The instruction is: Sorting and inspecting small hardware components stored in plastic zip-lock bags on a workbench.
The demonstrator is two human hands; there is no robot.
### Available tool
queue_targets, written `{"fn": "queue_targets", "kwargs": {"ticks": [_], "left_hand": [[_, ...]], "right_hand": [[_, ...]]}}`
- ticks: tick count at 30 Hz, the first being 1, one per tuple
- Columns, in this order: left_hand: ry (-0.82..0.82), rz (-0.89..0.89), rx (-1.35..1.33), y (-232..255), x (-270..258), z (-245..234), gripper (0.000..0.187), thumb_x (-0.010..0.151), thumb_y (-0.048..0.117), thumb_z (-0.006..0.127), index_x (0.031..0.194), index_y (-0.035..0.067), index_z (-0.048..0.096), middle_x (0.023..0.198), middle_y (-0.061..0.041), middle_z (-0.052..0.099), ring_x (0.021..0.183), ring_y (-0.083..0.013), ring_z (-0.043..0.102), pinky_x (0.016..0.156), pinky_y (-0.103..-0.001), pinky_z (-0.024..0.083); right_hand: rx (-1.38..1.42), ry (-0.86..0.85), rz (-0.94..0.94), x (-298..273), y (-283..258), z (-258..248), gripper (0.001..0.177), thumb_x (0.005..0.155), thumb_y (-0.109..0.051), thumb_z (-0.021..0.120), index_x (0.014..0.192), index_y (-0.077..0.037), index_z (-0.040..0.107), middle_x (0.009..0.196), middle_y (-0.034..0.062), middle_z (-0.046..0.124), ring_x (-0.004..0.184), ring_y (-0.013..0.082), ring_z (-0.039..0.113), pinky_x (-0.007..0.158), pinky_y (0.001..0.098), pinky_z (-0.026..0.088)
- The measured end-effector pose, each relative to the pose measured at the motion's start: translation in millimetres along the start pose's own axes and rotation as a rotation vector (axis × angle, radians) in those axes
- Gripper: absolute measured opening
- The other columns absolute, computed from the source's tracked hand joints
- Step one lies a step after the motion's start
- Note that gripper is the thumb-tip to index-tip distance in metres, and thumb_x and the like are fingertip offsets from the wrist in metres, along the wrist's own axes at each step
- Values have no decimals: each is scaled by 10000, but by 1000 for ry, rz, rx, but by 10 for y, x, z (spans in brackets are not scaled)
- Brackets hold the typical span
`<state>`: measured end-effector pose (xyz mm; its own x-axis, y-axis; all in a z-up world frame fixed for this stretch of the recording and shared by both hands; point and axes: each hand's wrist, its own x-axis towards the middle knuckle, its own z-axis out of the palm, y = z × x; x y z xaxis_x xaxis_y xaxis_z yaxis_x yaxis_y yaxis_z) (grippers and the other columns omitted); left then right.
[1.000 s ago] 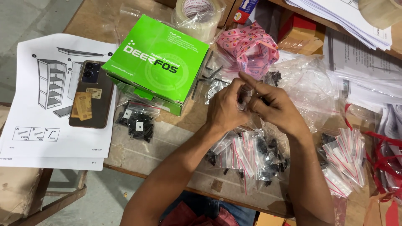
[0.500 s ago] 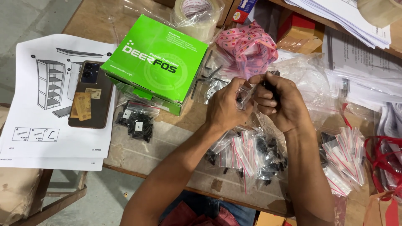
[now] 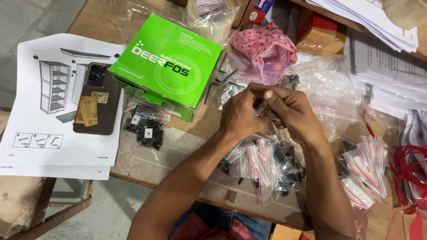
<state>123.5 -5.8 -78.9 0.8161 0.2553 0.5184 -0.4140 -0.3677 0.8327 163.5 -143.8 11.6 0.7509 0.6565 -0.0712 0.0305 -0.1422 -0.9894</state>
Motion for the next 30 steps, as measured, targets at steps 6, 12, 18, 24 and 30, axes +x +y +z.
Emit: {"fn": "queue_targets", "kwargs": {"ticks": [6,12,18,24,30], "left_hand": [[-80,-129,-2,94,58,-62,482,747,141,814,1153,69,565,851,-49,695,711,-197,694,651,-356,550],[-235,-407,-880,-178,135,-35,292,876,144,717,1129,59,601,907,-38,637,817,-167,649,775,-344,556],[-369,-506,-1466,-132,199,-290,302,925,179,722,1152,22,599,915,-94,660,860,-236,666,837,-379,542],[-503,-285,-1332,-69,209,-393,257,947,177,747,1113,31,615,975,-107,680,965,-232,675,971,-446,582],[-489,-290,-1247,51,243,-535,272,945,196,738,1124,24,626,966,-110,690,992,-230,701,1003,-437,577]], "right_hand": [[362,128,121,62,-27,-82,391,1092,-322,488,1230,5,653,625,-50,419,489,41,344,418,205,270],[699,160,176,94,102,-323,325,1031,-176,431,1201,29,619,691,-30,427,516,50,340,443,198,274],[663,106,152,86,58,-254,297,1057,-156,447,1285,-11,571,691,-27,416,517,44,330,444,191,251],[583,125,157,47,-52,-210,282,1056,-150,470,1282,-21,576,676,-30,413,498,42,319,430,187,238],[545,161,135,65,-14,-184,232,1092,-229,530,1239,-58,589,662,-24,422,509,50,334,450,199,258]]}}
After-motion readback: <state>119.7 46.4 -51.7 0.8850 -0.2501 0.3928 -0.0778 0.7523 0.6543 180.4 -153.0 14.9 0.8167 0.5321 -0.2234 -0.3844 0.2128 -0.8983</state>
